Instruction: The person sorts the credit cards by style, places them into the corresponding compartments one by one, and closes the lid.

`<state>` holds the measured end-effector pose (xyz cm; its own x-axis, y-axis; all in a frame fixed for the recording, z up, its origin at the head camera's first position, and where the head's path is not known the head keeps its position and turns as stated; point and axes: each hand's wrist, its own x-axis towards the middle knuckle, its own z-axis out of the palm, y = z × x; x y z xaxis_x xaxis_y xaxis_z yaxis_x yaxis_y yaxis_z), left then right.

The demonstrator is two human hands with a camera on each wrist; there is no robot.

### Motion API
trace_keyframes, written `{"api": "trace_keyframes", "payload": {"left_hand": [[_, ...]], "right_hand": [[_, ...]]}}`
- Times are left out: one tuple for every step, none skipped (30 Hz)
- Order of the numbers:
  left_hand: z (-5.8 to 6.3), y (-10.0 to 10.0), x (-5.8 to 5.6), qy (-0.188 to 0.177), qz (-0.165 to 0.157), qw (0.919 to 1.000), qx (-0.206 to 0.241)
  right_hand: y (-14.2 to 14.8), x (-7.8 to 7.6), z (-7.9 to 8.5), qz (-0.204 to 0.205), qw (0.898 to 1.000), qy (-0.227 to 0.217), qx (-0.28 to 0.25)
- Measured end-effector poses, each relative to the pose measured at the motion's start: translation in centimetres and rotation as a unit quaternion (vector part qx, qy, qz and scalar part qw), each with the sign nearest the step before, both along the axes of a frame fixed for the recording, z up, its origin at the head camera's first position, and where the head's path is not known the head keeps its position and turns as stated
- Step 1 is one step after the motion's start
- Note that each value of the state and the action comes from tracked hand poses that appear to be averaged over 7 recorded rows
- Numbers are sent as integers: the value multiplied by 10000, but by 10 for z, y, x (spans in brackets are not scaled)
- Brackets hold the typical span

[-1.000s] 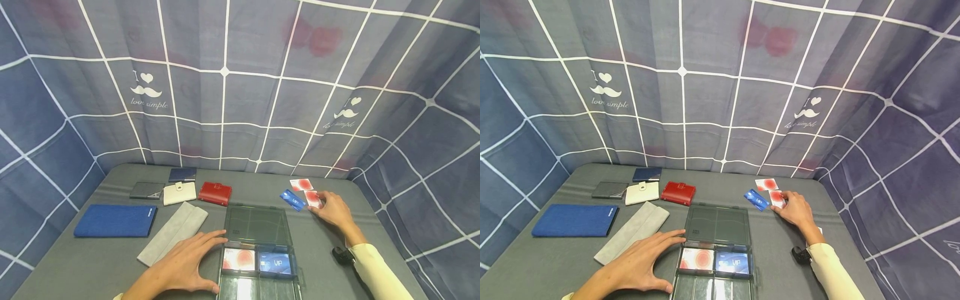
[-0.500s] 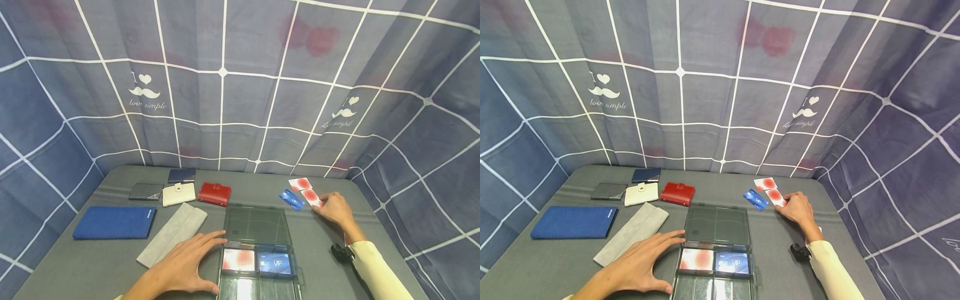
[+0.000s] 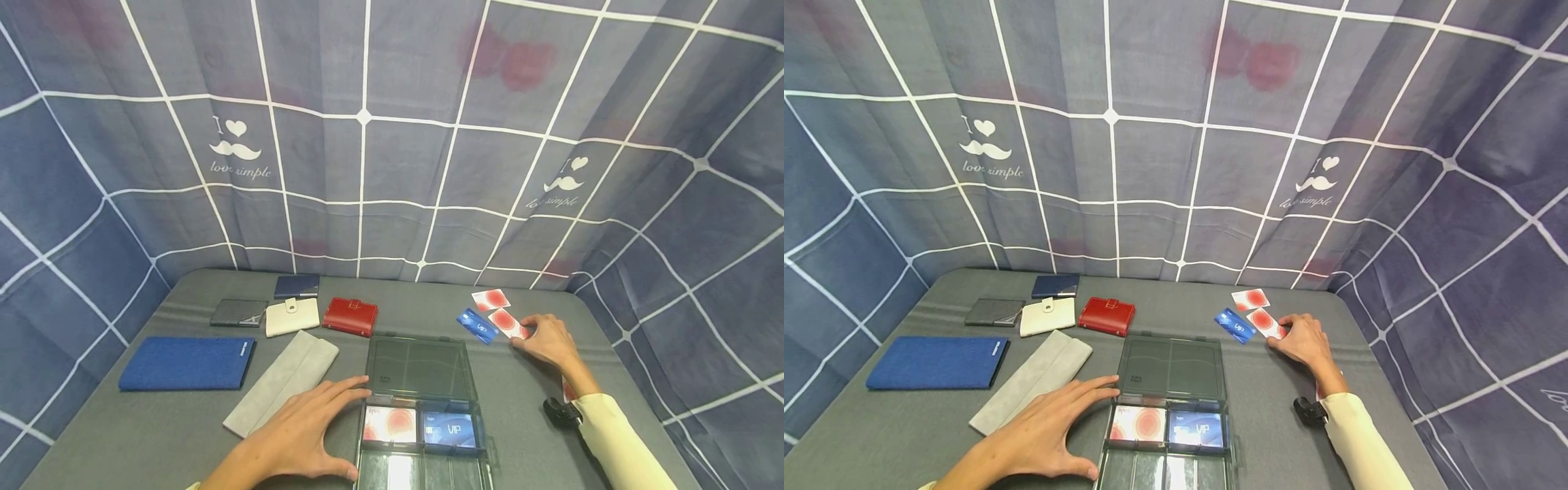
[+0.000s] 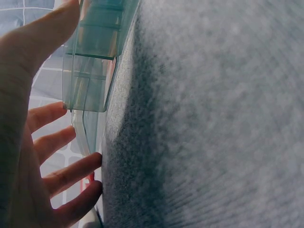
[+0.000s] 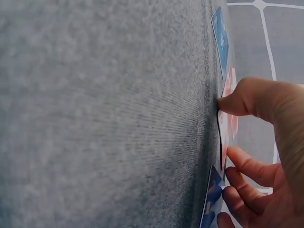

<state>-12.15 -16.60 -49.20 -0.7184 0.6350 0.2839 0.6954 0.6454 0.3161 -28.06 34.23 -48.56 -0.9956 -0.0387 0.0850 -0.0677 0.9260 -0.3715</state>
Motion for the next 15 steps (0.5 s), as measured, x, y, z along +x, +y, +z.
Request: {"api": "trace_keyframes", "payload": {"left_hand": [[0,0,0,3,1,10000,-2],[0,0,0,7,1,10000,-4],[0,0,0,19,-16,10000,-9],[0,0,0,8,-17,10000,-7],[0,0,0,-6,-13,10000,-11],[0,0,0,-28,-10,10000,-14],[0,0,0,-58,-5,10000,-13],[0,0,0,-77,-3,10000,-13],[0,0,0,-96,2,10000,-11],[0,0,0,-117,17,9999,-4],[0,0,0,-102,14,9999,-4],[0,0,0,-87,17,10000,0],[0,0,0,-72,25,10000,5],[0,0,0,-46,26,10000,10],[0,0,0,-21,33,10000,5]], "right_hand": [[0,-1,0,16,10000,2,-3],[0,-1,0,31,10000,16,-3],[0,-2,-1,56,10000,32,7],[0,-3,-1,85,9999,58,28],[0,-3,-1,126,9999,93,51],[0,-3,-1,166,9997,133,87],[0,-4,-2,207,9996,178,117],[0,-4,-2,249,9993,225,147],[0,-4,-2,301,9990,279,170],[0,-4,-3,332,9987,330,180],[0,-4,-3,366,9984,375,199],[0,-4,-3,389,9982,417,208],[1,-4,-4,414,9978,463,215],[1,-4,-4,438,9975,511,228],[1,-5,-4,464,9971,557,242]]}}
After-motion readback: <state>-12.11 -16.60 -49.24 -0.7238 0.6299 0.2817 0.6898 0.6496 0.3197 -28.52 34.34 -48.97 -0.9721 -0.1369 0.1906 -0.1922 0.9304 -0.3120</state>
